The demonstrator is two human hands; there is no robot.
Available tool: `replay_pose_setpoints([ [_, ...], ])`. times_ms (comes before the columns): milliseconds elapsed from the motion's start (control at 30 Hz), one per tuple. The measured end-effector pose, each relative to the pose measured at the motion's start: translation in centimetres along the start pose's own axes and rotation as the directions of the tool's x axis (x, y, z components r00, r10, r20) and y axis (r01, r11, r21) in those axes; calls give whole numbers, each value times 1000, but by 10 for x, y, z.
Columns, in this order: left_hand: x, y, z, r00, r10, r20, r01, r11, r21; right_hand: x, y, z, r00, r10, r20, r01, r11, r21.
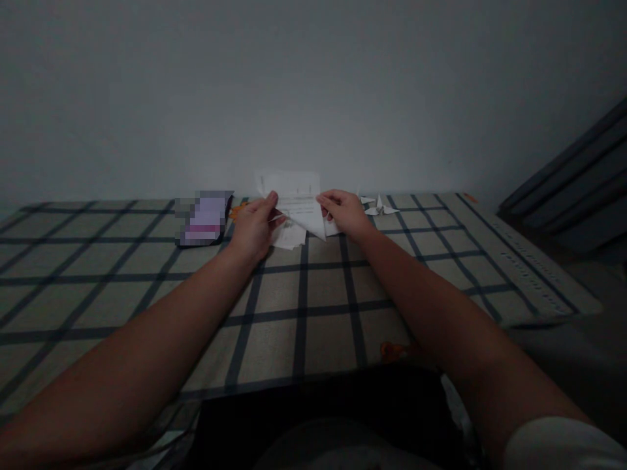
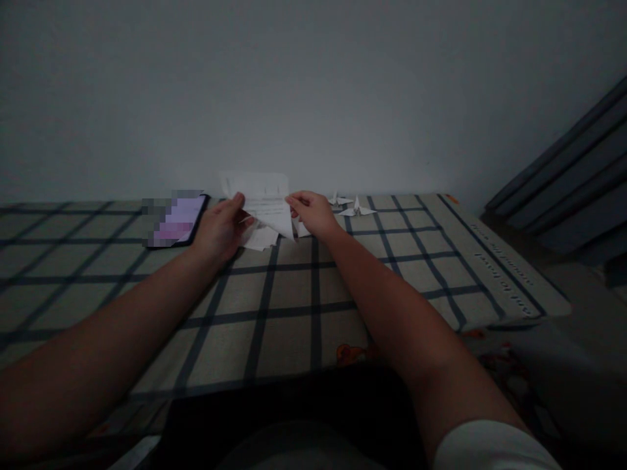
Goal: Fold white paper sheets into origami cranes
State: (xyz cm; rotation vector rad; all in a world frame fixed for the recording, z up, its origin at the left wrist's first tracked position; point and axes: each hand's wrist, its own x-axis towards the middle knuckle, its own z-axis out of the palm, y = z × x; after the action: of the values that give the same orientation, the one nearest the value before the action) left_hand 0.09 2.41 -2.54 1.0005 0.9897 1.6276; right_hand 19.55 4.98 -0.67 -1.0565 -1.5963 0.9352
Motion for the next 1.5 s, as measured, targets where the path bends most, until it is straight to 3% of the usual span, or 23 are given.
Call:
replay_pose_setpoints([
  [167,-2,5,1,998,45,-54,-45,999,4,3,7,0,1000,-4,-18,4,1000,-12],
  [333,4,3,-3,997,16,-70,-18,999,-29,4,10,-1,999,-30,-14,30,1000,2],
  [533,5,3,-4,996,62,-59,-64,998,-24,1,4,-1,1000,-23,-19,23,1000,-7],
  [667,-4,5,1,996,9,91,-7,1000,-28,1,4,-2,998,-11,-55,13,999,30],
  [767,-10,3,4,963,-104,249,95,994,47,1,6,-2,999,-23,-47,25,999,34],
  [867,-14,-1,7,947,-176,269,147,981,124,1,8,0,999,-38,-34,39,999,32],
  [1000,-13,-5,5,942,-177,285,140,979,146,-2,5,1,999,-29,-19,29,999,29],
  [1200,-11,-3,2,948,-147,283,112,984,137,-4,1,1,1000,-9,9,8,994,105],
  [1333,-9,-2,2,976,-55,210,29,992,125,-3,2,0,999,9,54,-17,986,166],
  [1500,-6,-3,0,993,38,111,-56,986,158,-5,2,1,983,8,186,-24,996,86],
])
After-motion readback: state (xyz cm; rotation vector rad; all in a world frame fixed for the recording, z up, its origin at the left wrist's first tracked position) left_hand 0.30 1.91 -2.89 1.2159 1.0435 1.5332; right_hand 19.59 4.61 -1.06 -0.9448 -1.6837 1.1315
